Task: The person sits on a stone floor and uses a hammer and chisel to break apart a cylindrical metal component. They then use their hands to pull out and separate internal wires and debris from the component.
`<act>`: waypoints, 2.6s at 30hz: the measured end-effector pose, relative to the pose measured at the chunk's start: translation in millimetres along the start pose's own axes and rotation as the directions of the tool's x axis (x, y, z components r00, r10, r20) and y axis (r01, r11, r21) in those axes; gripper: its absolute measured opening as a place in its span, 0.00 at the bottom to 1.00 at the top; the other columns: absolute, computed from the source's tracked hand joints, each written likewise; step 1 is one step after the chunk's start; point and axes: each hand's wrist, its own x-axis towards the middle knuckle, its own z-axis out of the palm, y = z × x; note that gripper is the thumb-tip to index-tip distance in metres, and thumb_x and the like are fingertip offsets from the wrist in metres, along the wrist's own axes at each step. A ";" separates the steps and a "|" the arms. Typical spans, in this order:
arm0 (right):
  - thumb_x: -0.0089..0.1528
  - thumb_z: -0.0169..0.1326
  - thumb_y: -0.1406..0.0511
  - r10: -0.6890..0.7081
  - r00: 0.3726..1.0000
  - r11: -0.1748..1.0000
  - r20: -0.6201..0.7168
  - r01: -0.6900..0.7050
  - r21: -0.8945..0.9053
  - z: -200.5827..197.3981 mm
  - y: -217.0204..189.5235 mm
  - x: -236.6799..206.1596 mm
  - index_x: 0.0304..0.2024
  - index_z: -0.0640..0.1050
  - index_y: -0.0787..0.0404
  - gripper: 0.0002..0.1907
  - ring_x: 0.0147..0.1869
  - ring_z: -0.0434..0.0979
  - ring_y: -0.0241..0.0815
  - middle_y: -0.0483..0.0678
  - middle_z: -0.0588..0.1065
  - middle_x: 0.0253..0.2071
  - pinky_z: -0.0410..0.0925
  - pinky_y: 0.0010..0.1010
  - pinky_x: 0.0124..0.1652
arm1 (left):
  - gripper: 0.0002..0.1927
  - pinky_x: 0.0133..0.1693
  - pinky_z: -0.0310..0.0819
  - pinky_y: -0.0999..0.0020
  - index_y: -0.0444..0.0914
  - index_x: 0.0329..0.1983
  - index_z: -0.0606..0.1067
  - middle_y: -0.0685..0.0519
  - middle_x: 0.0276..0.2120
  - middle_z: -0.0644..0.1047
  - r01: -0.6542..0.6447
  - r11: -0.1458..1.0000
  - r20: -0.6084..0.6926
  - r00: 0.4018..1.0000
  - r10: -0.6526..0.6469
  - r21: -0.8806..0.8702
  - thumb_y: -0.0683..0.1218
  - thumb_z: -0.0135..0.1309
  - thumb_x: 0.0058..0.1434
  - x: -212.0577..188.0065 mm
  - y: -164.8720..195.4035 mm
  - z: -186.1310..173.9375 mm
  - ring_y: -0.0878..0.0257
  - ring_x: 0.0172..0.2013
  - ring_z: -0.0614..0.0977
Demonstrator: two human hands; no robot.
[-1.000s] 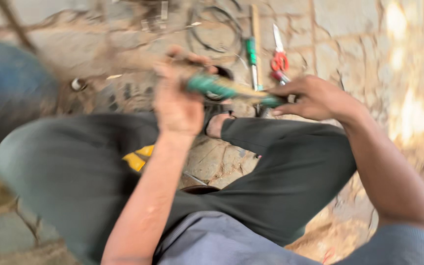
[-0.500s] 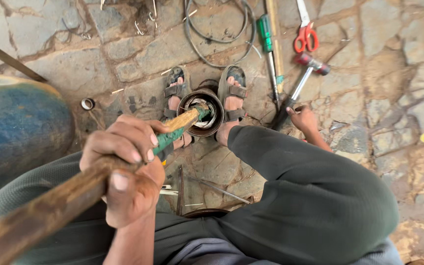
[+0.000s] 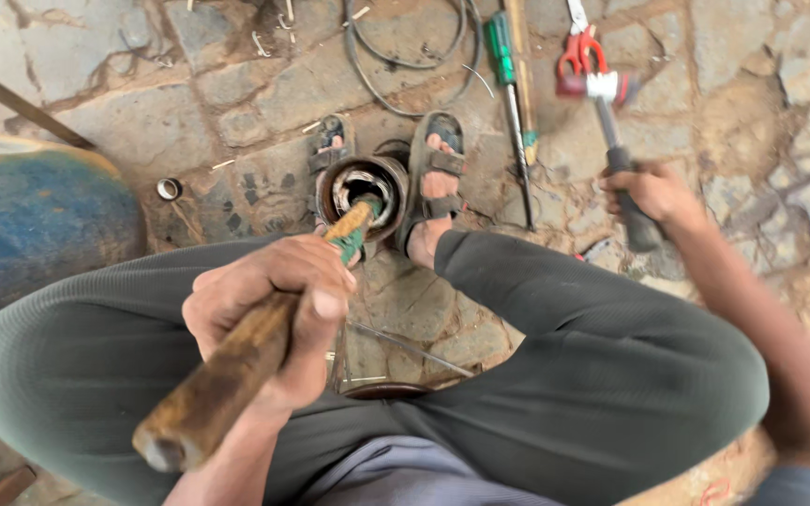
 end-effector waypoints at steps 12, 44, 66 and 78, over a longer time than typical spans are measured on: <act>0.61 0.60 0.59 0.200 0.944 0.779 0.262 0.009 -0.627 111.6 -148.6 -220.9 0.73 0.62 0.47 0.38 0.16 0.71 0.42 0.47 0.70 0.15 0.69 0.37 0.20 | 0.17 0.29 0.67 0.77 0.33 0.29 0.71 0.54 0.24 0.76 0.109 0.977 -0.078 0.992 -0.096 0.182 0.43 0.56 0.75 -18.6 3.5 12.2 0.73 0.24 0.73; 0.59 0.58 0.67 0.044 0.993 0.998 0.110 -0.038 -0.052 131.9 -106.5 -243.6 0.50 0.72 0.60 0.17 0.14 0.63 0.35 0.43 0.64 0.15 0.61 0.31 0.15 | 0.14 0.31 0.75 0.72 0.34 0.25 0.71 0.52 0.23 0.76 -0.124 0.989 0.517 0.853 0.067 0.076 0.37 0.55 0.68 43.8 -13.6 -42.3 0.66 0.23 0.80; 0.60 0.58 0.66 0.000 0.993 0.976 0.116 0.025 -0.214 160.8 -129.7 -260.1 0.53 0.73 0.61 0.19 0.14 0.66 0.36 0.44 0.66 0.14 0.62 0.31 0.16 | 0.12 0.29 0.73 0.74 0.33 0.32 0.74 0.53 0.28 0.78 0.025 1.000 0.058 0.998 -0.025 -0.010 0.40 0.56 0.73 -3.2 -17.1 -33.3 0.69 0.25 0.77; 0.60 0.58 0.60 0.152 0.956 0.750 0.250 0.053 -0.659 144.6 -131.3 -260.4 0.53 0.70 0.55 0.21 0.14 0.71 0.42 0.50 0.69 0.12 0.68 0.38 0.21 | 0.15 0.32 0.70 0.77 0.33 0.29 0.70 0.53 0.27 0.77 0.036 0.993 0.059 0.997 -0.043 0.113 0.39 0.55 0.74 -20.6 7.5 -12.3 0.71 0.26 0.75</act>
